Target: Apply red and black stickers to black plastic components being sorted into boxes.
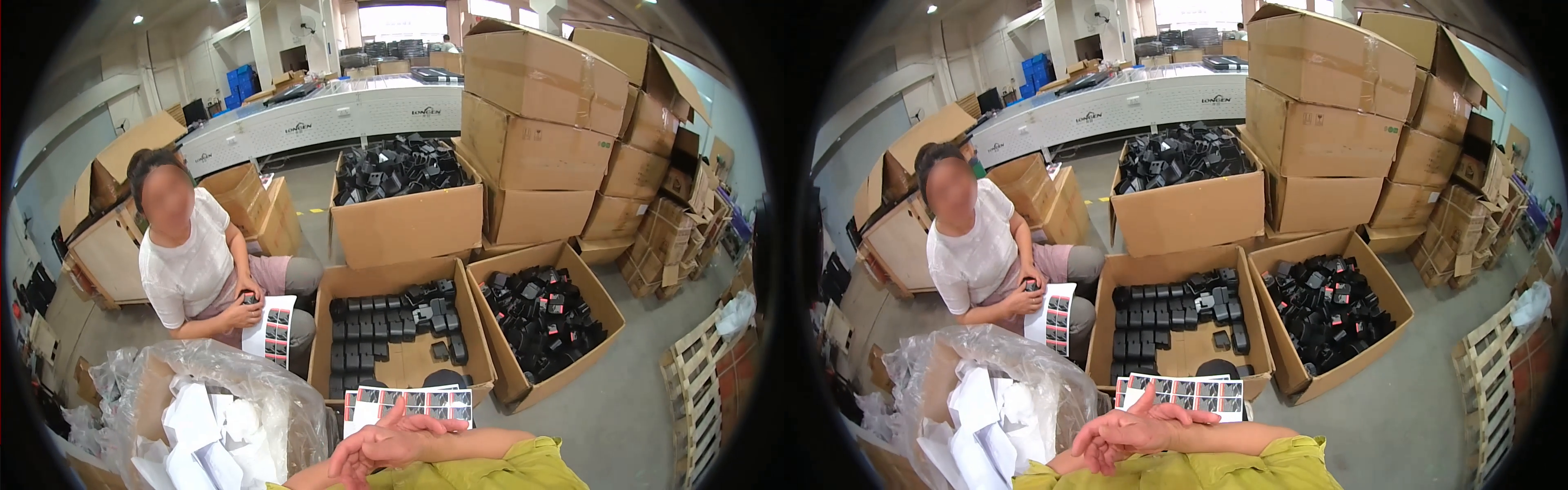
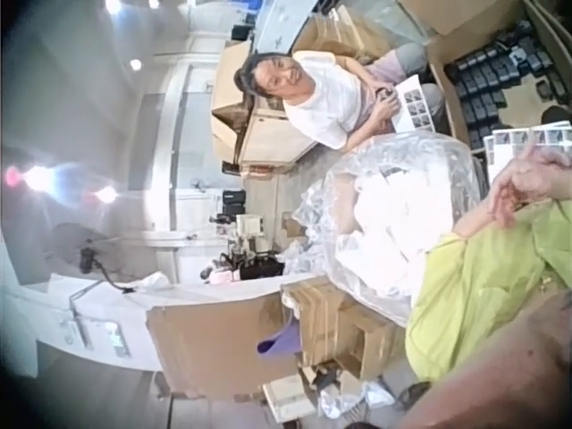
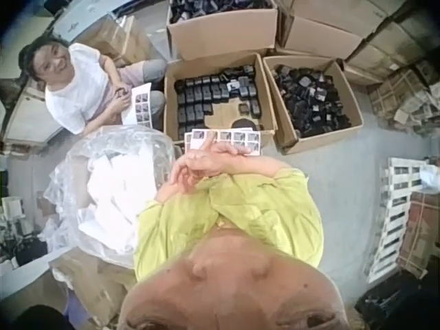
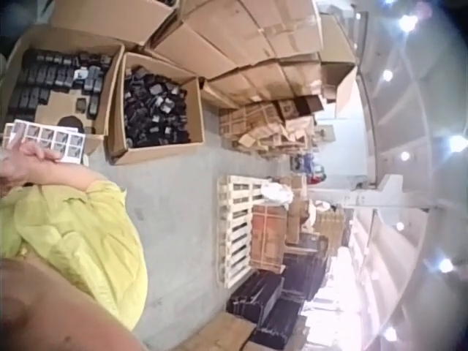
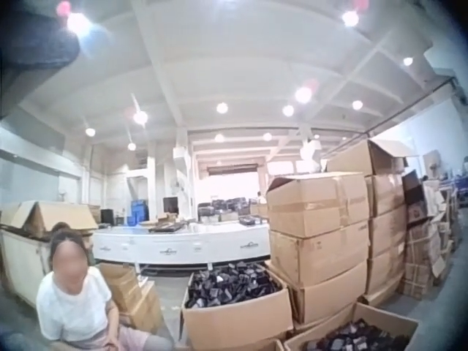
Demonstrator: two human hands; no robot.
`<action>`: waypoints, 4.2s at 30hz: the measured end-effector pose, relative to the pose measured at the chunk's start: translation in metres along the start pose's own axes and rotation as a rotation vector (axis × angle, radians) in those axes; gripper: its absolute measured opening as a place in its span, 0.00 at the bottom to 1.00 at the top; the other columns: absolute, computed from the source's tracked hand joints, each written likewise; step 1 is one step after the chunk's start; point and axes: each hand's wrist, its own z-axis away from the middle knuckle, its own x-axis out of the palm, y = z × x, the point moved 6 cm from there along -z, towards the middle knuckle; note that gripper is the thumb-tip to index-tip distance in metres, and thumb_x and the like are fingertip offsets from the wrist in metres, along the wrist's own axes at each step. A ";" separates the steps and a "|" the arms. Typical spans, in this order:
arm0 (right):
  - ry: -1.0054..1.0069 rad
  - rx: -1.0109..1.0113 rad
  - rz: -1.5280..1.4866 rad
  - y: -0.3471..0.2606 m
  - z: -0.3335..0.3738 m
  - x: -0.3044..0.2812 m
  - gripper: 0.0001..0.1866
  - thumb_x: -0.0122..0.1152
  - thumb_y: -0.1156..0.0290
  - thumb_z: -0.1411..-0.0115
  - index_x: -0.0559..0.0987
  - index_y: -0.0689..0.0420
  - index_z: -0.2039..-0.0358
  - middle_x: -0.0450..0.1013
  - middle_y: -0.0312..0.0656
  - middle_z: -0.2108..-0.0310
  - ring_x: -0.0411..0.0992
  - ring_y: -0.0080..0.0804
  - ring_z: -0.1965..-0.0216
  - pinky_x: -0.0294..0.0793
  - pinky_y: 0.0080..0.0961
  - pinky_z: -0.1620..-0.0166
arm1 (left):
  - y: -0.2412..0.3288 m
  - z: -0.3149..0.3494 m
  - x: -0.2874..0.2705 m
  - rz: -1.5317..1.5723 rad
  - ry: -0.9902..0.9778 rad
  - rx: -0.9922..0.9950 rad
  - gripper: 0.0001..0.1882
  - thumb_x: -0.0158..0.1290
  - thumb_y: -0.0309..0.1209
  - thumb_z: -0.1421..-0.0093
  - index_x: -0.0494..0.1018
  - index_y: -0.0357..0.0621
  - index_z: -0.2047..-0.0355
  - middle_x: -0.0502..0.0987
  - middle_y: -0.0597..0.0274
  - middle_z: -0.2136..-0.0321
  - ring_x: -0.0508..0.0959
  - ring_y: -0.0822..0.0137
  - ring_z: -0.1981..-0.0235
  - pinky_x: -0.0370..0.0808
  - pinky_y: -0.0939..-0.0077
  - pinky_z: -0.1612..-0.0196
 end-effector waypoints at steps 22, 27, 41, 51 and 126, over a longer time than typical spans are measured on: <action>1.006 0.689 1.003 0.027 0.146 -0.220 0.17 0.62 0.68 0.58 0.74 0.63 0.66 0.72 0.47 0.72 0.71 0.34 0.68 0.67 0.25 0.62 | 0.042 0.161 -0.144 -0.536 1.335 0.315 0.15 0.50 0.33 0.46 0.66 0.39 0.61 0.73 0.60 0.67 0.73 0.73 0.68 0.68 0.82 0.66; 1.048 0.483 1.254 0.009 0.142 -0.211 0.13 0.59 0.69 0.54 0.75 0.62 0.68 0.73 0.46 0.72 0.71 0.35 0.68 0.68 0.26 0.64 | 0.044 0.149 -0.148 -1.037 1.328 0.267 0.23 0.53 0.34 0.50 0.63 0.34 0.56 0.69 0.55 0.60 0.70 0.67 0.60 0.67 0.77 0.58; 1.207 0.299 1.207 -0.003 0.162 -0.193 0.13 0.54 0.63 0.48 0.74 0.61 0.74 0.71 0.42 0.80 0.68 0.25 0.78 0.66 0.20 0.73 | 0.025 0.071 -0.176 -0.728 0.978 -0.096 0.21 0.63 0.31 0.60 0.72 0.35 0.65 0.75 0.62 0.70 0.73 0.74 0.67 0.68 0.79 0.60; 0.992 0.046 1.589 -0.021 0.077 -0.150 0.11 0.62 0.69 0.58 0.71 0.57 0.75 0.66 0.42 0.76 0.65 0.41 0.71 0.65 0.32 0.68 | 0.035 0.065 -0.173 -0.901 0.819 -0.035 0.10 0.57 0.29 0.55 0.74 0.39 0.71 0.74 0.67 0.75 0.71 0.80 0.72 0.68 0.83 0.67; 1.645 1.042 1.650 0.021 0.344 -0.561 0.39 0.62 0.69 0.60 0.56 0.58 0.47 0.61 0.52 0.58 0.65 0.46 0.63 0.67 0.35 0.61 | 0.034 -0.013 -0.202 -2.042 1.012 -0.260 0.27 0.52 0.37 0.53 0.59 0.35 0.55 0.67 0.49 0.56 0.65 0.49 0.53 0.50 0.51 0.46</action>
